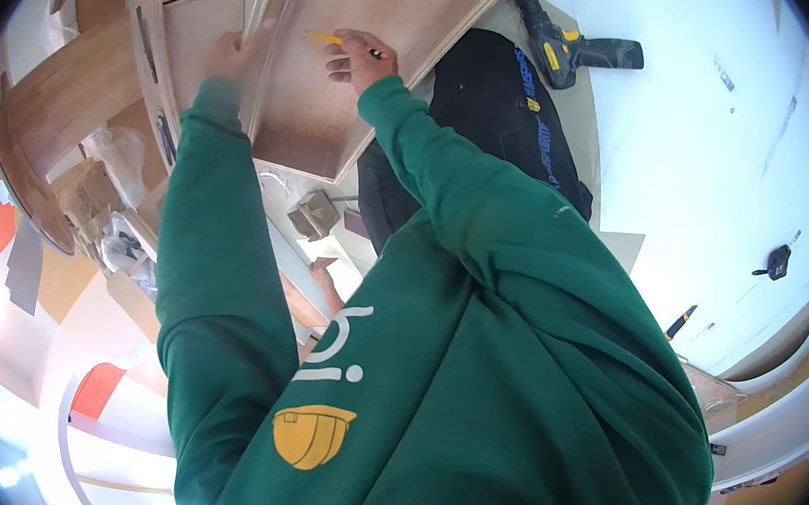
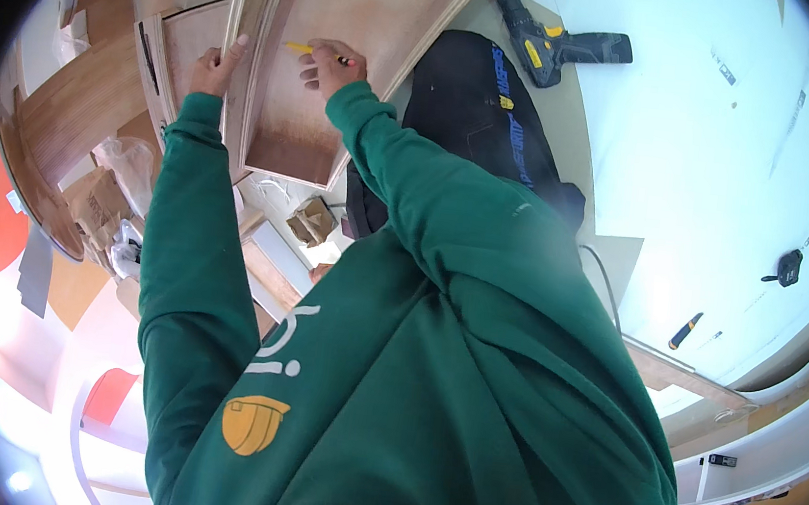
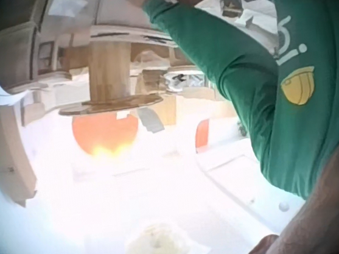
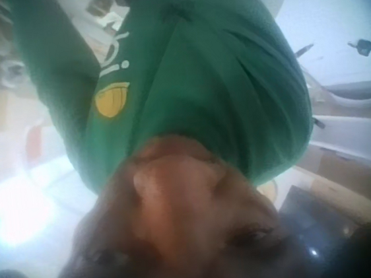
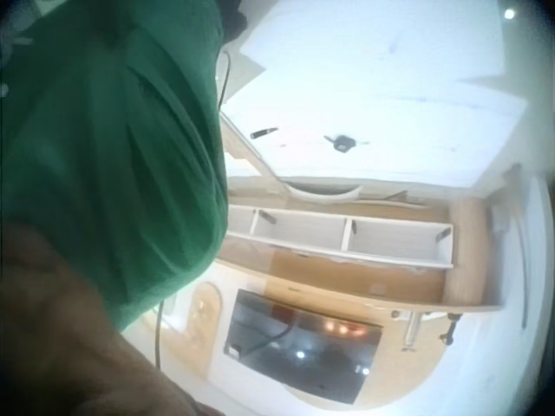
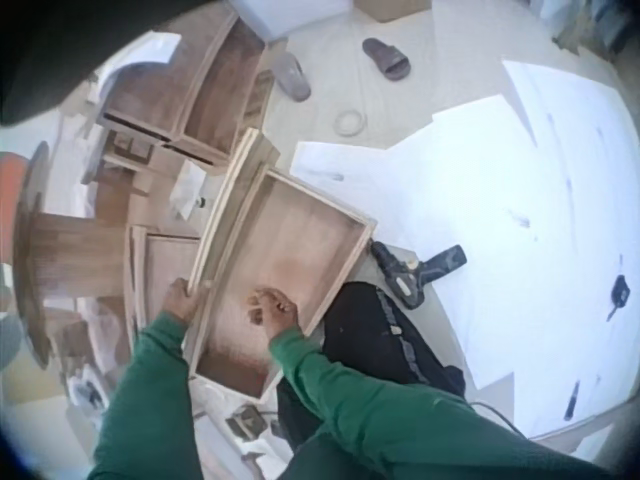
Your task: The person kneels on the floor and assembles a wooden drawer unit. They mark positions with a pencil, align a metal drawer slide, and secure it using a cordless drill. The drawer is then placed into the cabinet frame.
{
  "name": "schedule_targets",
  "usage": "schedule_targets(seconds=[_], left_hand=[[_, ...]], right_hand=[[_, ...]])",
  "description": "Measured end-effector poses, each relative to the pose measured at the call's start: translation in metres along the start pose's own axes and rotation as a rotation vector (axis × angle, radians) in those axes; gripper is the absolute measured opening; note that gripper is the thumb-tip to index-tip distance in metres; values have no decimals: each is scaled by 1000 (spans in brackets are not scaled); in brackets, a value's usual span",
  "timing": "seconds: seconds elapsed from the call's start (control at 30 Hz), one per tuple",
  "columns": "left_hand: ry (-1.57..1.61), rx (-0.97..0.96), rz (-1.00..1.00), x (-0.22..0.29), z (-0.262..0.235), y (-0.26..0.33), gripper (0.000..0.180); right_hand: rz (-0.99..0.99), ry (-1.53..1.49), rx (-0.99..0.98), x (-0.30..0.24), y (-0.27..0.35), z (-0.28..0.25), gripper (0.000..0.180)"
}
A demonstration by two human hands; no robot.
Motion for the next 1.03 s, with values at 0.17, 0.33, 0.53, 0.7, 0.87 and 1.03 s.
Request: schedule_targets(seconds=[0.17, 0.33, 0.53, 0.7, 0.87, 1.03], left_hand=[[-294, 242, 206, 5, 16, 14, 58], [-378, 352, 296, 19, 18, 53, 32], [-196, 448, 344, 57, 6, 71, 25], [-157, 694, 391, 44, -38, 119, 22], [-35, 1027, 356, 55, -140, 186, 24], [411, 1319, 224, 6, -169, 227, 35]], right_hand=[[-599, 182, 183, -105, 47, -14, 17], [-1194, 274, 886, -219, 98, -61, 43], [-502, 633, 849, -193, -10, -136, 51], [-898, 823, 700, -222, 56, -52, 45], [-1236, 847, 375, -257, 172, 108, 41], [-1584, 978, 103, -241, 278, 246, 37]])
Point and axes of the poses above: each hand's wrist, its own y-axis away from the middle knuckle, its own z-axis out of the palm, x = y × z, the point moved 5 cm from there along -y, towards the middle knuckle, and after that the axes turned 13 degrees about z, right-handed, at the moved point
